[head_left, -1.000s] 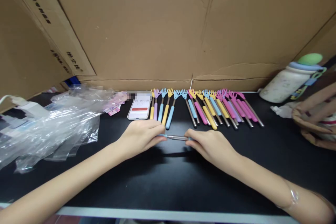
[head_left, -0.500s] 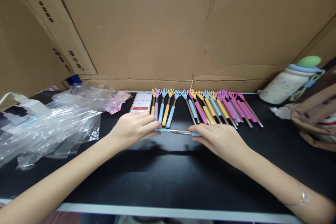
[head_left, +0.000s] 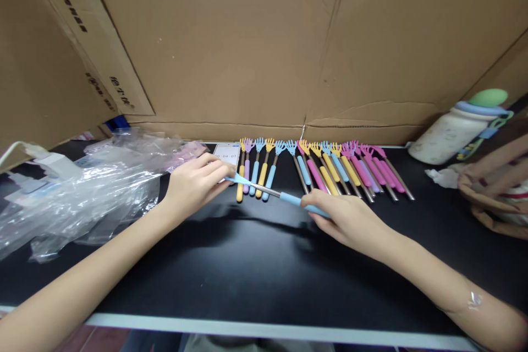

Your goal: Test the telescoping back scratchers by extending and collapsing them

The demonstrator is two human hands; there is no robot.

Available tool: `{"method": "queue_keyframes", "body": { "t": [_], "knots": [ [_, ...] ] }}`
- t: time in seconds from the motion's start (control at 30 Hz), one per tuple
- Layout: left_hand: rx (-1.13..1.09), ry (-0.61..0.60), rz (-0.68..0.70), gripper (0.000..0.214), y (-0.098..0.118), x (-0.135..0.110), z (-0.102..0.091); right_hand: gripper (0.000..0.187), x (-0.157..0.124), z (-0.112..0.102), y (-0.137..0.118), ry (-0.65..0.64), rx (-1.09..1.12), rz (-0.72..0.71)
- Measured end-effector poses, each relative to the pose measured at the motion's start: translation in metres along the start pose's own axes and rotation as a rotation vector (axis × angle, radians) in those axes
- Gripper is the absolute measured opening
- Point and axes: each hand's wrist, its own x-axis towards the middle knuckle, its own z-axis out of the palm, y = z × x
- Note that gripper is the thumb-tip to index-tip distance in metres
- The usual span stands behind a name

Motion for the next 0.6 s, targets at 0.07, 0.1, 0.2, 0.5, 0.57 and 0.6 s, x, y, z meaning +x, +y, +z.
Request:
{"method": "queue_keyframes", "body": {
  "t": [0.07, 0.1, 0.2, 0.5, 0.57, 0.6],
  "knots": [
    [-0.006, 0.008, 0.011, 0.005, 0.000, 0.000, 0.000, 0.026, -0.001, -0.001, -0.004, -0.073, 0.062, -0.096],
    [-0.006, 0.015, 0.016, 0.005, 0.000, 0.000, 0.000, 0.025, -0.001, -0.002, -0.007, -0.117, 0.093, -0.131],
    [0.000, 0.040, 0.008, 0.005, 0.000, 0.001, -0.001, 0.023, -0.001, -0.003, -0.016, -0.214, 0.173, -0.187],
    [-0.019, 0.067, 0.026, 0.003, -0.002, 0.002, -0.001, 0.033, -0.004, -0.004, -0.029, -0.328, 0.303, -0.272],
    [-0.014, 0.058, 0.014, 0.006, -0.002, 0.003, -0.001, 0.033, -0.004, -0.001, -0.030, -0.300, 0.295, -0.288],
    [-0.007, 0.060, 0.007, 0.009, -0.002, 0.003, -0.001, 0.034, -0.003, 0.000, -0.030, -0.279, 0.282, -0.296]
  ]
}}
